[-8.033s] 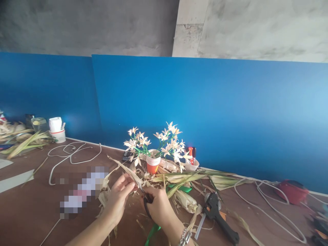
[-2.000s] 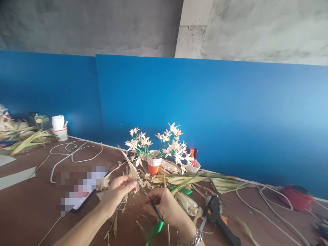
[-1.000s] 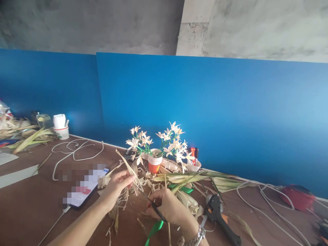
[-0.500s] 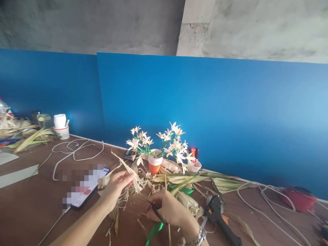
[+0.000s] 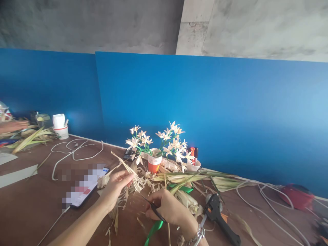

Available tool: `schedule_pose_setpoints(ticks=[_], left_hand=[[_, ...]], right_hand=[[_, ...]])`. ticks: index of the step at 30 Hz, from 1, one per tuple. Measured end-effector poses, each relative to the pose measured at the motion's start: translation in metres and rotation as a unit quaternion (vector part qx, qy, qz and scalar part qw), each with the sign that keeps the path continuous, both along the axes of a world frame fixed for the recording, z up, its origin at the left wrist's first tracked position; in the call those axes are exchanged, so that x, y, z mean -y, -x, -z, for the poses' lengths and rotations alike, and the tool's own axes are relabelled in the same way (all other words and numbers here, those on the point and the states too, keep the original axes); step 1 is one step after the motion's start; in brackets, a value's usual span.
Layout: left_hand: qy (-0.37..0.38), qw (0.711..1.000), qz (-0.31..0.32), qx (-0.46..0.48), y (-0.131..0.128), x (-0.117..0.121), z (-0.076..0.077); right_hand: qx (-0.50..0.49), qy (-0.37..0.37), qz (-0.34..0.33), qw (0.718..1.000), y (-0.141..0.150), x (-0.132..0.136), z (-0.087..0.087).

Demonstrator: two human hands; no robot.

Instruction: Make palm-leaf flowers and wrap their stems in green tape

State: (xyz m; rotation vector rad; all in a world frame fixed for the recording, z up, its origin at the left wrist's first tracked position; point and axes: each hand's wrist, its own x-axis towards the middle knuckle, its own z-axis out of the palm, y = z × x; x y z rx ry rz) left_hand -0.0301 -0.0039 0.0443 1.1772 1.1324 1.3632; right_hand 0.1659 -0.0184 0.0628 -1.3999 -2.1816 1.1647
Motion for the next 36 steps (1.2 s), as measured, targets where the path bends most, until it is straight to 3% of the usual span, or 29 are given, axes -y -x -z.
schedule_pose_setpoints(ticks=[24, 36], left_hand=[[0.000, 0.999, -0.007, 0.035, -0.001, 0.000, 0.001], [0.013, 0.997, -0.031, 0.072, 0.000, -0.005, 0.010]], right_hand=[[0.045, -0.021, 0.024, 0.998, 0.001, 0.004, -0.012], [0.057, -0.036, 0.045, 0.997, -0.002, 0.001, -0.006]])
